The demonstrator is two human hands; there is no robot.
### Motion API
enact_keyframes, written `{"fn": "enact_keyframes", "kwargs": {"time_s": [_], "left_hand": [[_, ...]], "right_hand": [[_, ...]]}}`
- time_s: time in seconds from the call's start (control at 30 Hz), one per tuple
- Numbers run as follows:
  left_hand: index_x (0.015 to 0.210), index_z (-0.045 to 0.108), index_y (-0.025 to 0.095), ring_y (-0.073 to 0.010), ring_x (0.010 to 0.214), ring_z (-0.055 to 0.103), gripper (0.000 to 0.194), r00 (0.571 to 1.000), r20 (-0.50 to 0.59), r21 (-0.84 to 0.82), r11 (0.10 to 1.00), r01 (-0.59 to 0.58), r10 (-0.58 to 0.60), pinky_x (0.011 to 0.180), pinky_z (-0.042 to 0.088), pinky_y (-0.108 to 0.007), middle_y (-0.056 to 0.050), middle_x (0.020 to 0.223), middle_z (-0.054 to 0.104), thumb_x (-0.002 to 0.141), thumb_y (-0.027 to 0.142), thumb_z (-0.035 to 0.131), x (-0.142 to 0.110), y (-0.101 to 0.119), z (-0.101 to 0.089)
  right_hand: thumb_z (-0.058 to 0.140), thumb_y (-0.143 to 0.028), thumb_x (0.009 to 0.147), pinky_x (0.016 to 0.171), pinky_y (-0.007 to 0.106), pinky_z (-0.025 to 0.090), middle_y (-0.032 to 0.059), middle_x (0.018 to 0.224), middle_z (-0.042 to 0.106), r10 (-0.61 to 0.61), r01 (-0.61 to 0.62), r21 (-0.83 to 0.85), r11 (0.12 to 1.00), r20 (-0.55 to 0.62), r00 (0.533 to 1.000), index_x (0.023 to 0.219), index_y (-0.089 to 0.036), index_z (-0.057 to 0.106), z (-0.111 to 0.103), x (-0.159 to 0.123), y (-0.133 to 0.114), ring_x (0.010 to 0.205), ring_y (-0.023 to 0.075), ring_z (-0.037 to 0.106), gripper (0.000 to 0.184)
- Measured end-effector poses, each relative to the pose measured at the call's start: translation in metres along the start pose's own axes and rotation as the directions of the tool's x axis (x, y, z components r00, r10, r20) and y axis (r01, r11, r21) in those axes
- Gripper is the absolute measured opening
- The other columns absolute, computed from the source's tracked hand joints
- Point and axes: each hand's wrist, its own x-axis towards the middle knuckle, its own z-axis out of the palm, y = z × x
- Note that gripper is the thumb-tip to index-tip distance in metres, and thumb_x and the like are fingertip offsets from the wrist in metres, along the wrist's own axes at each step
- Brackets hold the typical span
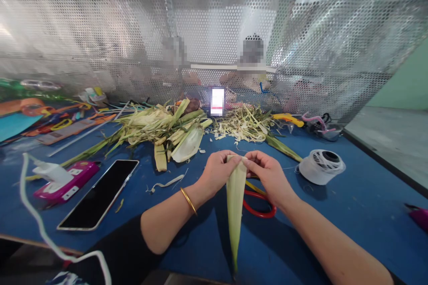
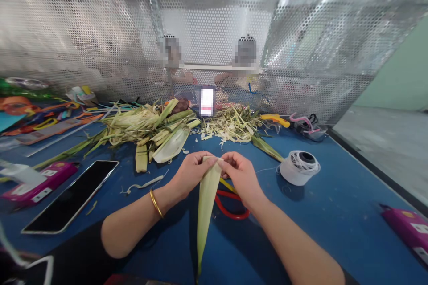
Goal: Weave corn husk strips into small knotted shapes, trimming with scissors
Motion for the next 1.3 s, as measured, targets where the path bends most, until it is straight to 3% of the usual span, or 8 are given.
{"fn": "enact_keyframes", "kwargs": {"time_s": [0.27,0.47,0.7,0.87,0.97,1.07,1.2,1.3], "left_hand": [[0.075,0.064,0.012,-0.0103,0.054,0.053,0.022,0.978,0.047,-0.327,0.922,0.206,-0.202,0.052,0.041,-0.021,-0.003,0.066,0.064,0.073,0.034,0.063,-0.006,-0.006,0.011],[0.066,0.060,0.014,-0.0078,0.046,0.047,0.022,0.983,-0.037,-0.338,0.928,0.156,-0.179,0.046,0.037,-0.020,0.000,0.056,0.059,0.074,0.034,0.063,-0.006,-0.011,0.016],[0.065,0.058,0.014,-0.0071,0.044,0.042,0.029,0.982,-0.036,-0.329,0.930,0.165,-0.187,0.042,0.032,-0.020,0.002,0.053,0.053,0.069,0.041,0.066,-0.003,-0.015,0.014],[0.063,0.055,0.015,-0.0066,0.041,0.041,0.031,0.976,-0.018,-0.342,0.919,0.197,-0.215,0.041,0.031,-0.019,0.003,0.049,0.050,0.070,0.044,0.065,-0.001,-0.016,0.013],[0.066,0.056,0.015,-0.0067,0.040,0.042,0.030,0.976,-0.033,-0.338,0.921,0.192,-0.216,0.042,0.031,-0.020,0.003,0.050,0.051,0.072,0.043,0.064,0.000,-0.017,0.012],[0.069,0.058,0.015,-0.0076,0.042,0.045,0.029,0.983,-0.057,-0.343,0.928,0.146,-0.175,0.043,0.034,-0.020,0.002,0.053,0.055,0.072,0.043,0.063,0.001,-0.018,0.012],[0.069,0.058,0.015,-0.0088,0.045,0.046,0.029,0.984,-0.113,-0.257,0.961,0.103,-0.135,0.045,0.036,-0.021,0.001,0.056,0.055,0.074,0.043,0.060,0.003,-0.022,0.011],[0.066,0.058,0.014,-0.0092,0.049,0.046,0.031,0.986,-0.143,-0.136,0.989,0.064,-0.084,0.045,0.033,-0.020,0.001,0.057,0.055,0.075,0.044,0.057,0.005,-0.027,0.009]], "right_hand": [[0.071,-0.043,0.066,0.055,0.025,0.043,-0.0043,0.057,0.054,-0.067,0.061,-0.074,0.995,-0.076,0.995,0.069,-0.018,0.057,0.000,0.000,0.005,0.054,0.0104,0.050,0.028],[0.064,-0.042,0.073,0.055,0.026,0.044,-0.0034,0.058,0.053,-0.134,0.122,-0.188,0.975,-0.052,0.990,0.069,-0.019,0.054,0.003,-0.001,0.006,0.055,0.0123,0.051,0.025],[0.054,-0.033,0.083,0.062,0.028,0.046,-0.0006,0.068,0.057,-0.370,0.318,-0.493,0.810,-0.008,0.929,0.075,-0.021,0.054,0.000,-0.006,0.008,0.063,0.0147,0.053,0.015],[0.054,-0.030,0.084,0.066,0.028,0.045,0.0002,0.071,0.059,-0.506,0.429,-0.548,0.718,0.014,0.863,0.077,-0.021,0.055,0.000,-0.009,0.007,0.066,0.0151,0.055,0.012],[0.058,-0.035,0.081,0.064,0.028,0.046,-0.0004,0.071,0.059,-0.393,0.342,-0.423,0.839,-0.036,0.919,0.080,-0.022,0.057,0.002,-0.008,0.005,0.065,0.0148,0.055,0.013],[0.069,-0.043,0.070,0.060,0.027,0.047,-0.0010,0.067,0.059,-0.115,0.106,-0.151,0.983,-0.053,0.992,0.080,-0.020,0.058,0.005,-0.006,0.003,0.061,0.0139,0.054,0.027],[0.080,-0.043,0.055,0.054,0.023,0.043,-0.0021,0.062,0.059,0.160,-0.161,0.091,0.983,0.012,0.987,0.072,-0.018,0.057,0.009,-0.007,0.001,0.056,0.0105,0.053,0.037],[0.079,-0.043,0.056,0.053,0.022,0.042,-0.0025,0.061,0.058,0.150,-0.154,0.069,0.986,0.062,0.987,0.067,-0.017,0.057,0.012,-0.009,0.000,0.055,0.0095,0.051,0.036]]}}
